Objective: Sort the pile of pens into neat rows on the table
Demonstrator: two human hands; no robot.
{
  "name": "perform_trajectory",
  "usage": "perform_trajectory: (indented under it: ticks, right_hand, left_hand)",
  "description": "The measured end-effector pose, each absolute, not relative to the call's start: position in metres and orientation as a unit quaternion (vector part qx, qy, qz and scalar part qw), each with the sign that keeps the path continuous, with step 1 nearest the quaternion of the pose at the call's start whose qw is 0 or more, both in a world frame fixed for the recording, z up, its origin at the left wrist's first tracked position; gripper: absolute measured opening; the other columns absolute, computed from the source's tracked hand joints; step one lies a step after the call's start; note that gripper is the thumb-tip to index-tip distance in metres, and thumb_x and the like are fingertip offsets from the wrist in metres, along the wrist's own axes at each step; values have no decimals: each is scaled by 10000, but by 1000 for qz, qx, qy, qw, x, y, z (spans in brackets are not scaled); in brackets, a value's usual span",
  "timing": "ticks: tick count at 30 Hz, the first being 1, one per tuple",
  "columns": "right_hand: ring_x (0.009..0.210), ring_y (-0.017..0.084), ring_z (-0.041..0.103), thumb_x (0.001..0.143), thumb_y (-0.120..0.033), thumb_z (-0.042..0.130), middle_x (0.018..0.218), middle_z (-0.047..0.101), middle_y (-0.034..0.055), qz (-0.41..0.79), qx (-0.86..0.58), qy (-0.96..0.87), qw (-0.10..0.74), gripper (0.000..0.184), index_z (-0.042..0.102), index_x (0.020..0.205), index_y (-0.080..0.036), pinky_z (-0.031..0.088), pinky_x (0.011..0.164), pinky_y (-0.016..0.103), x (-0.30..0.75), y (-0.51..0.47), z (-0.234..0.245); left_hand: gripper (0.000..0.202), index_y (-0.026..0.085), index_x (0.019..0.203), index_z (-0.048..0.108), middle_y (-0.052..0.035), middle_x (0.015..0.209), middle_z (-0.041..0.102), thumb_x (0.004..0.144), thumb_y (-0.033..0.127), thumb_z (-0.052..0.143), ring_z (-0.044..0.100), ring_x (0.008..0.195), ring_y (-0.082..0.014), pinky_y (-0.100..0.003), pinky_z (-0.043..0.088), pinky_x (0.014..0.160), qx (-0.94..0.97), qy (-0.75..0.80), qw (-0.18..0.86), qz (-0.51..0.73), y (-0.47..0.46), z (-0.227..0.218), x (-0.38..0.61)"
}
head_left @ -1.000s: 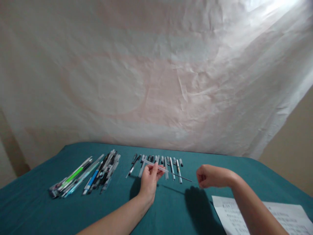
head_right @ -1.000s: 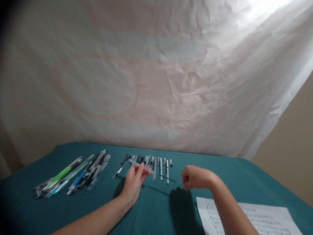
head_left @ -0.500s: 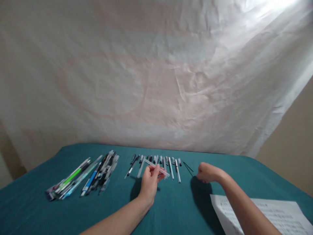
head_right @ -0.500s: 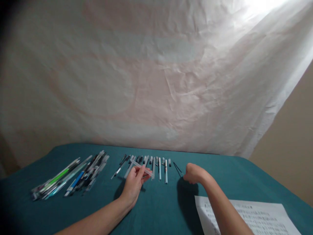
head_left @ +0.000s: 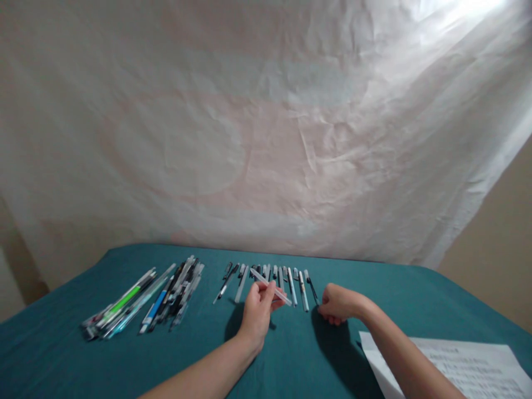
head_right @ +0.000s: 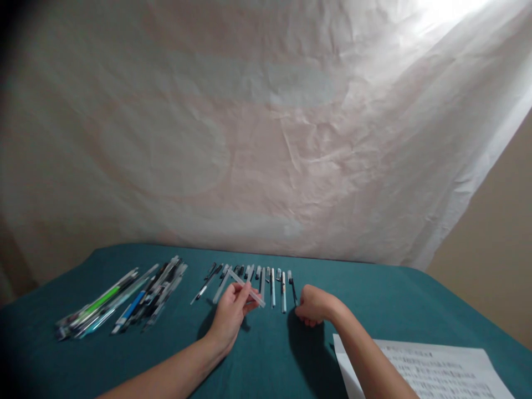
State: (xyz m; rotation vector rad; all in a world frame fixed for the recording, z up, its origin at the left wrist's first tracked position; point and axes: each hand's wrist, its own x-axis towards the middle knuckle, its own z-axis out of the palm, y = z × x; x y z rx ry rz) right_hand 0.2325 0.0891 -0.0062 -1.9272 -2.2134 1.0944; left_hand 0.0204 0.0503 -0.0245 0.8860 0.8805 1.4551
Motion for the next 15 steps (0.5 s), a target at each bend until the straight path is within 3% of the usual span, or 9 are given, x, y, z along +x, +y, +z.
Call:
perform_trajectory:
  ticks: [6, 9, 15]
  right_hand:
    - [430, 123, 540, 675, -328, 514, 519, 613, 52, 343, -588, -732, 37, 261, 587, 517, -134, 401, 411, 205, 229, 85, 6]
    - [465, 107, 533, 718, -363, 503, 523, 597, 28, 344, -542, -757, 121, 290, 604, 578, -129, 390, 448, 189, 220, 80, 18]
    - [487, 89, 490, 731, -443, 521, 545, 543, -4, 481, -432, -719, 255, 334, 616, 727, -123, 379, 462, 185, 190, 65, 39]
  left_hand:
    - [311, 144, 821, 471, -41, 721, 598, 716, 424, 561, 601, 672, -153, -301, 496, 644, 405, 374, 587, 593, 48, -20, 22]
    - [313, 145, 824, 475, -21, 702, 589, 713, 426, 560, 592, 635, -142, -279, 486, 609, 437, 368, 599, 561, 44, -17, 23]
    - [264, 146, 772, 467, 14, 630, 567, 722, 386, 565, 560, 554, -118, -240, 444, 532, 521, 333, 616, 488, 35, -14, 27]
